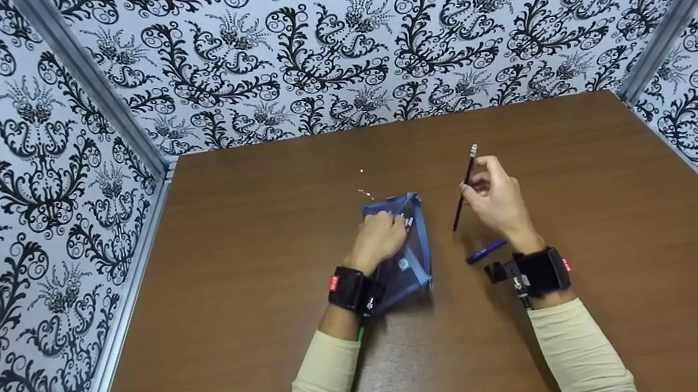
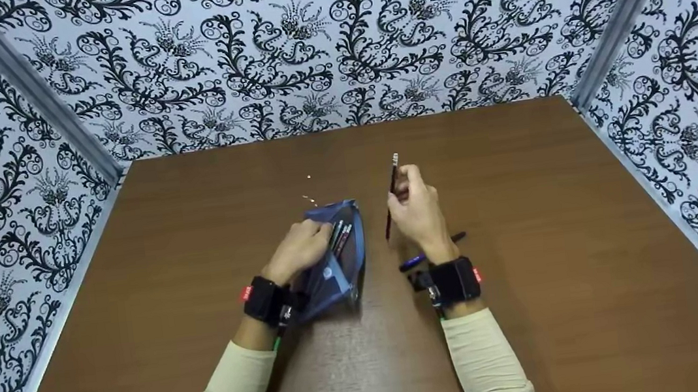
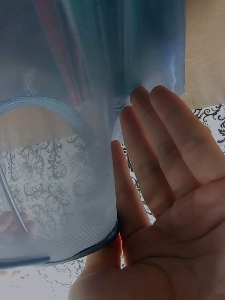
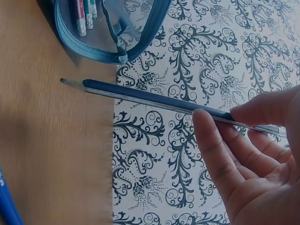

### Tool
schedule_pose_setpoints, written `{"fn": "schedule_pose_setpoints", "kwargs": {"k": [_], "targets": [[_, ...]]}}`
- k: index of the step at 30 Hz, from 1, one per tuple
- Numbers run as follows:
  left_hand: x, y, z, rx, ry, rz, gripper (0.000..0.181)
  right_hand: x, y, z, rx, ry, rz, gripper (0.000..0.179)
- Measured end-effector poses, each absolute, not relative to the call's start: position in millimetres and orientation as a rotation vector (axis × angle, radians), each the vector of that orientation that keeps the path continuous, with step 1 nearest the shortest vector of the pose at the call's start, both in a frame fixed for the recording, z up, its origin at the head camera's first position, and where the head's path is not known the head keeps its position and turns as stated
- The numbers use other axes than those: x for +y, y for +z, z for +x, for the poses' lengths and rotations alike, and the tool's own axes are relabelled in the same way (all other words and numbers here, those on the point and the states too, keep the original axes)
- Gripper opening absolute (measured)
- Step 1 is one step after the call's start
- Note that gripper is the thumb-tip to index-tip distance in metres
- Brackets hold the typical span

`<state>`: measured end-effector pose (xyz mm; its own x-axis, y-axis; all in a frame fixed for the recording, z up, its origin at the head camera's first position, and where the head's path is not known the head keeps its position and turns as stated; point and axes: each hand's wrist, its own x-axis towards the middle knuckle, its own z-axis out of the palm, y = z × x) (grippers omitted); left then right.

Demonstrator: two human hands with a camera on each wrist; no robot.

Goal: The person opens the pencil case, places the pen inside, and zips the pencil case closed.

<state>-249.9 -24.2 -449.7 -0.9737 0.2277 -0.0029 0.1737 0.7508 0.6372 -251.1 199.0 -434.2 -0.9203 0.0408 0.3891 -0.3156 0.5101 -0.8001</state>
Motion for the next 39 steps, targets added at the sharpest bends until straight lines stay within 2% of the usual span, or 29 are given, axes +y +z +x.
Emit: {"fn": "schedule_pose_setpoints", "kwargs": {"k": [28,39], "targets": [[-24,-450,-249,2.852,1.064,0.326,0.040,190,-430,-250,-2.269,1.812,0.122,0.044],[-23,-449,-249,2.885,1.022,0.350,0.039,184,-431,-251,-2.192,1.982,0.098,0.043]]}}
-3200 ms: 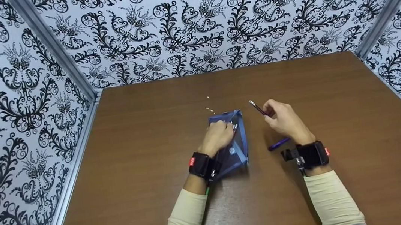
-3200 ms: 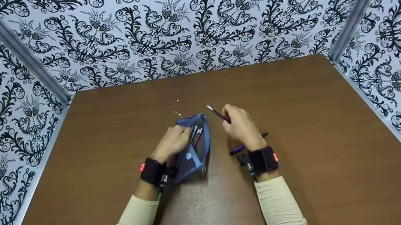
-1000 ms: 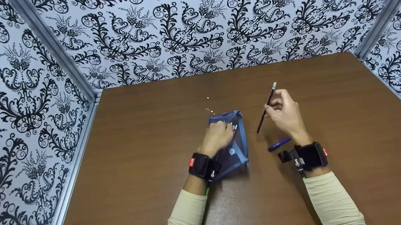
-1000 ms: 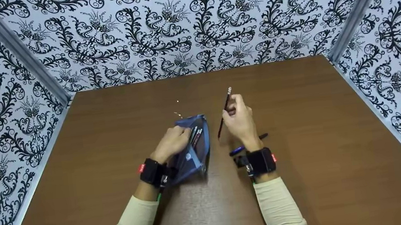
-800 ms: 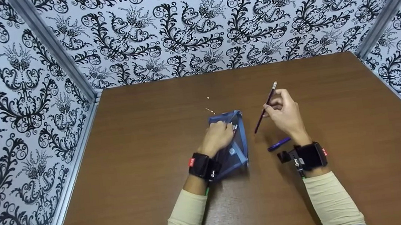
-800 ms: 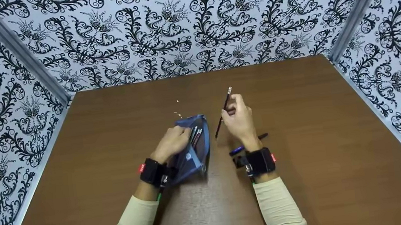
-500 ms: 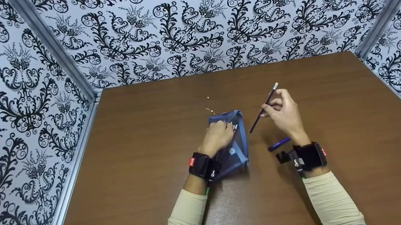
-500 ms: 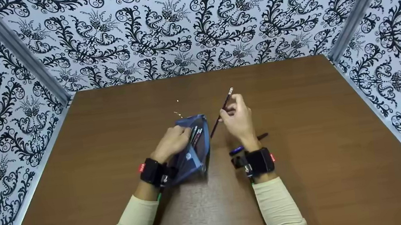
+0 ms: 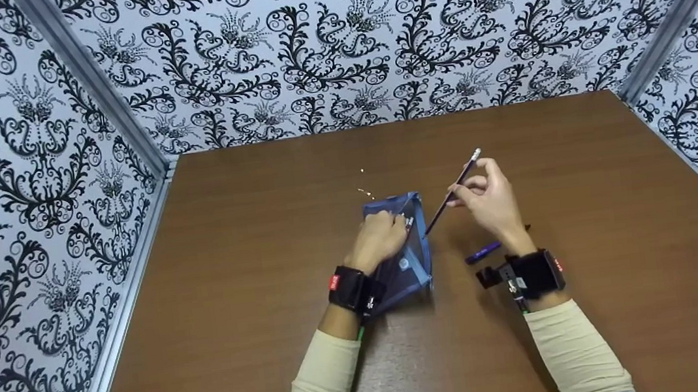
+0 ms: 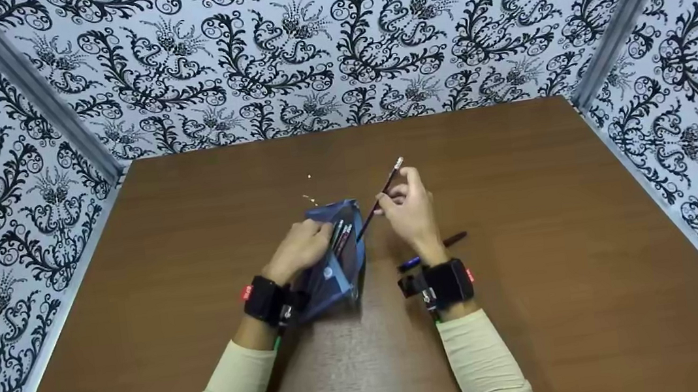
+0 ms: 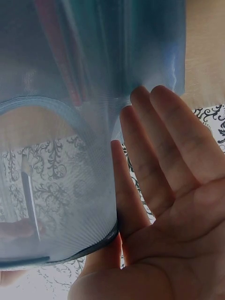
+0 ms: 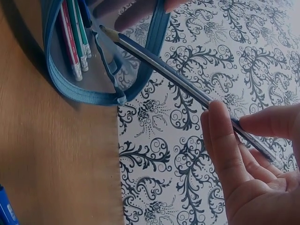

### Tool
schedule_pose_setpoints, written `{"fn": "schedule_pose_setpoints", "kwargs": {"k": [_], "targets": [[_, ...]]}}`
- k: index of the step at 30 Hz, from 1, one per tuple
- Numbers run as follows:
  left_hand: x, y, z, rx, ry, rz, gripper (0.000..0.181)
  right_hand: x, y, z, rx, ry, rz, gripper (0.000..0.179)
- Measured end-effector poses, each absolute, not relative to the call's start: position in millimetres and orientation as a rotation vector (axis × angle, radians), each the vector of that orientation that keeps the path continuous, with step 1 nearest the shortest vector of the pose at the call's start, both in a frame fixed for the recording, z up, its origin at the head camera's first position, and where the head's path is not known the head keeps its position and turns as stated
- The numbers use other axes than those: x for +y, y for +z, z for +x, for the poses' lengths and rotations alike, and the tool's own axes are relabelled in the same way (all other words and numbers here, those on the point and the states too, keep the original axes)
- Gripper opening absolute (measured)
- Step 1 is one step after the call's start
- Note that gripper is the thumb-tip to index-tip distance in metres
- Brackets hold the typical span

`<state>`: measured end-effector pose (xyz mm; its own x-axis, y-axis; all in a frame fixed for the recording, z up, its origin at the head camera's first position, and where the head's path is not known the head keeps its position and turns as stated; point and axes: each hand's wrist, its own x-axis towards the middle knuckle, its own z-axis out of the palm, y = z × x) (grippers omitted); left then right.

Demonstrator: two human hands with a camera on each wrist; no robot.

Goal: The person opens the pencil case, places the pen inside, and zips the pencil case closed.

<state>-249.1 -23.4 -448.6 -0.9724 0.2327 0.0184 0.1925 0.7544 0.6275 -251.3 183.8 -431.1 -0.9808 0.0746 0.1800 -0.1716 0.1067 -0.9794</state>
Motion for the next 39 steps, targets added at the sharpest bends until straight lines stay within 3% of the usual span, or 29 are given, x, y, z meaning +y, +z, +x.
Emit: {"fn": "schedule_pose_setpoints", "kwargs": {"k": [39], "targets": [[-24,-450,-249,2.835,1.083,0.342,0.040,170,-439,-251,-2.223,2.065,0.135,0.038]]}}
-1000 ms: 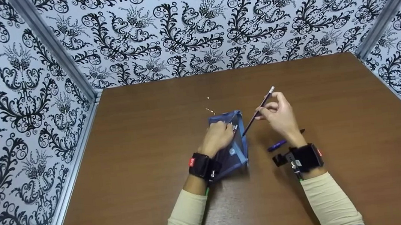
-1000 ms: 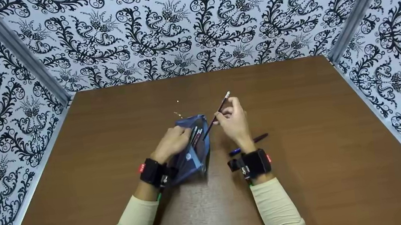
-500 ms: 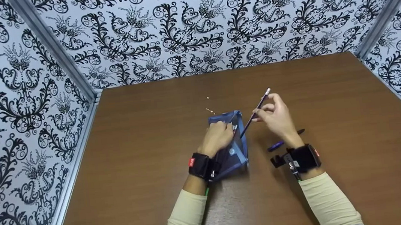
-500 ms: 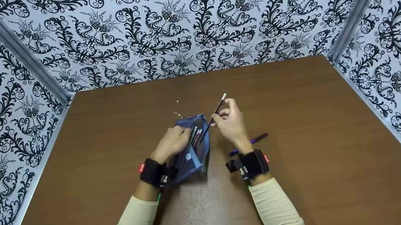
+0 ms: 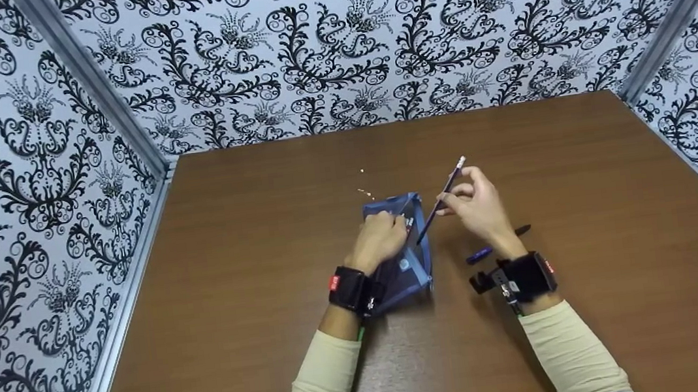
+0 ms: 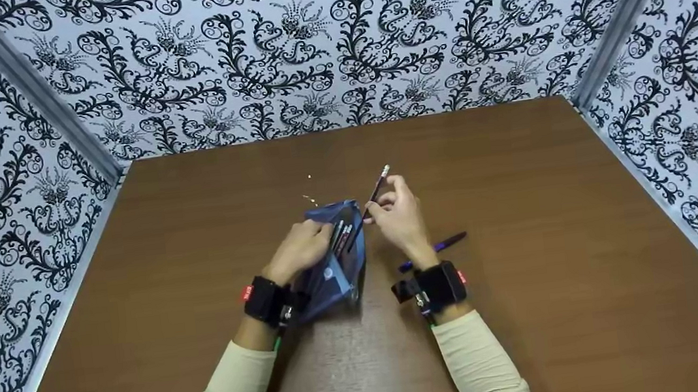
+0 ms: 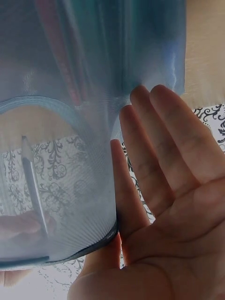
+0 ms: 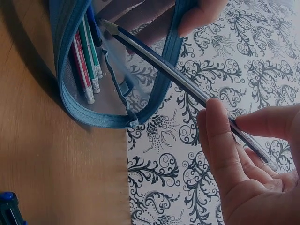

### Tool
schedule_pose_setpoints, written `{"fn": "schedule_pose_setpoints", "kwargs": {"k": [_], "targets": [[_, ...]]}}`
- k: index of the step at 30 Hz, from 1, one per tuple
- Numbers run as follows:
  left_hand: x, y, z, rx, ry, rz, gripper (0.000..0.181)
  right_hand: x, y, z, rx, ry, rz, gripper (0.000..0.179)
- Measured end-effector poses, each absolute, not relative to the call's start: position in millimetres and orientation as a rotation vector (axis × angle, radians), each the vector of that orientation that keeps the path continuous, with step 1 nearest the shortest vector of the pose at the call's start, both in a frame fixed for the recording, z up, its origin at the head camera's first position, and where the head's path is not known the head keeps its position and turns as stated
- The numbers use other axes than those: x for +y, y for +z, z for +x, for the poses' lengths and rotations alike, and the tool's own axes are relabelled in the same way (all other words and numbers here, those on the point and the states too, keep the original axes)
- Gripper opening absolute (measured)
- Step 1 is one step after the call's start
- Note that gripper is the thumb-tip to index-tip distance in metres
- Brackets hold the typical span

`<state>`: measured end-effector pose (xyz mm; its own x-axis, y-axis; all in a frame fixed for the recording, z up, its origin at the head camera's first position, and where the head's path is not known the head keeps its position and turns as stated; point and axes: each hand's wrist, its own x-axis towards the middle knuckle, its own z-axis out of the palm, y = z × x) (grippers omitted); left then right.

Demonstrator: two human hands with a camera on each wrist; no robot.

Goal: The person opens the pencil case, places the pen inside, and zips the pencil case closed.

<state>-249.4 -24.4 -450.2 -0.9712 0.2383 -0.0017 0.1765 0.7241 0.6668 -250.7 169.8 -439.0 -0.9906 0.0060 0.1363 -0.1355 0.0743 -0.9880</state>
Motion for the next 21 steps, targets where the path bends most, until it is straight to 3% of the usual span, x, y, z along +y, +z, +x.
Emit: {"fn": "schedule_pose_setpoints", "kwargs": {"k": [21], "targets": [[-24,-450,-249,2.853,1.054,0.342,0.039,159,-447,-250,-2.270,2.068,0.195,0.020]]}}
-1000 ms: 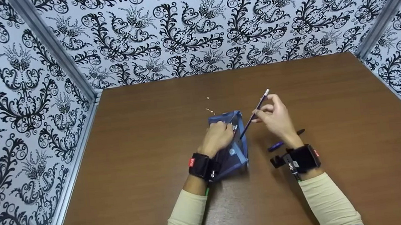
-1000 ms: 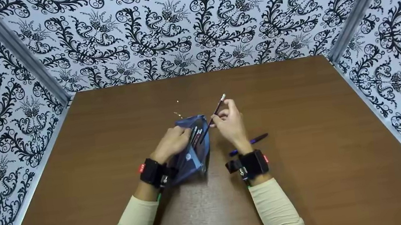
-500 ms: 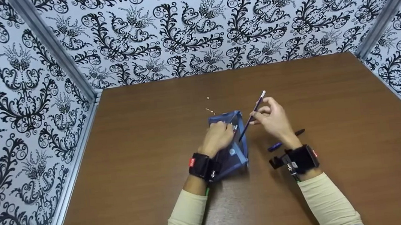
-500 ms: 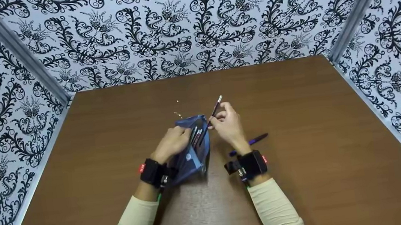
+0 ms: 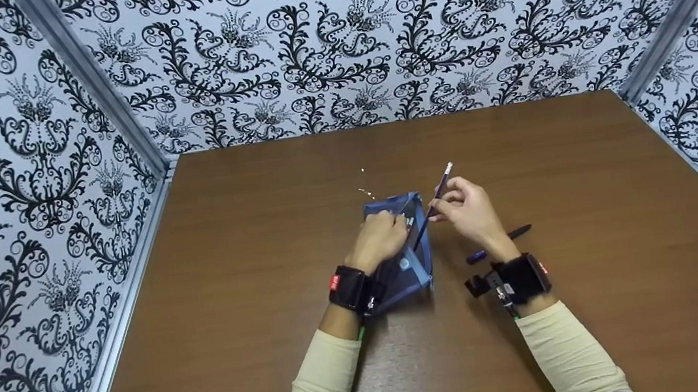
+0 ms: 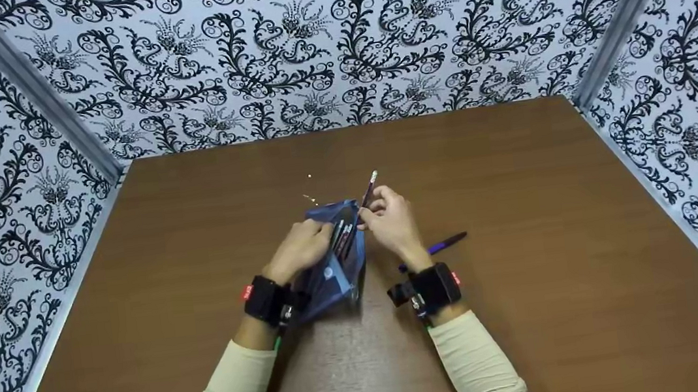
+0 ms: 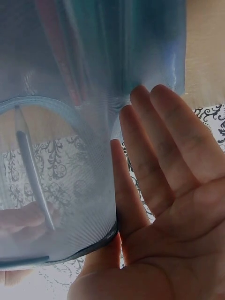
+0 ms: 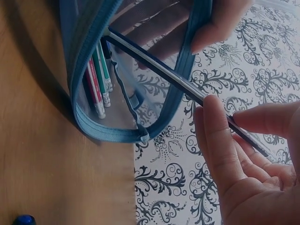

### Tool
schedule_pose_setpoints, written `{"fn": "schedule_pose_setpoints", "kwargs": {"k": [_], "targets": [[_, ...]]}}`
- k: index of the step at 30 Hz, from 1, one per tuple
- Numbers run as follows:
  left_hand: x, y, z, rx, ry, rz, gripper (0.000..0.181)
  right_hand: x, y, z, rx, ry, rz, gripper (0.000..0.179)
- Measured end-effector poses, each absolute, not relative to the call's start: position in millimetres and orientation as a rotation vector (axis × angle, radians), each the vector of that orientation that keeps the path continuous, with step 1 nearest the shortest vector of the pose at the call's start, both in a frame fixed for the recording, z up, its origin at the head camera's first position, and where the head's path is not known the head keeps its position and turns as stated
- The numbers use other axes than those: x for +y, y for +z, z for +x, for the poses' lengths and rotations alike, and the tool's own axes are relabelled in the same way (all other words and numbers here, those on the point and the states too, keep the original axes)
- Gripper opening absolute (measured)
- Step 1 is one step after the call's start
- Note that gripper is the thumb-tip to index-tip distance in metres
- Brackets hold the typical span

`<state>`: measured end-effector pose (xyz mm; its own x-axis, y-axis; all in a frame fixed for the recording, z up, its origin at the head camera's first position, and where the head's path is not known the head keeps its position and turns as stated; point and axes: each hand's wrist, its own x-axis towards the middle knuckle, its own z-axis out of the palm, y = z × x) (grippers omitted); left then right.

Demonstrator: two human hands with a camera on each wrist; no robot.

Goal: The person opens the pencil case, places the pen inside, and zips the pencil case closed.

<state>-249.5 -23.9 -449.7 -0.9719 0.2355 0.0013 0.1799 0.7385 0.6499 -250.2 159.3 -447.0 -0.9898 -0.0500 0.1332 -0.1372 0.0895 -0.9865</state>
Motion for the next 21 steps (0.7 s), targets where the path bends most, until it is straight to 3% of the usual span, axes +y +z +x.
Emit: {"fn": "schedule_pose_setpoints", "kwargs": {"k": [21], "targets": [[-24.0,-449.6,-249.6,2.851,1.044,0.361,0.037,152.6,-452.9,-249.7,-2.330,2.036,0.238,0.020]]}}
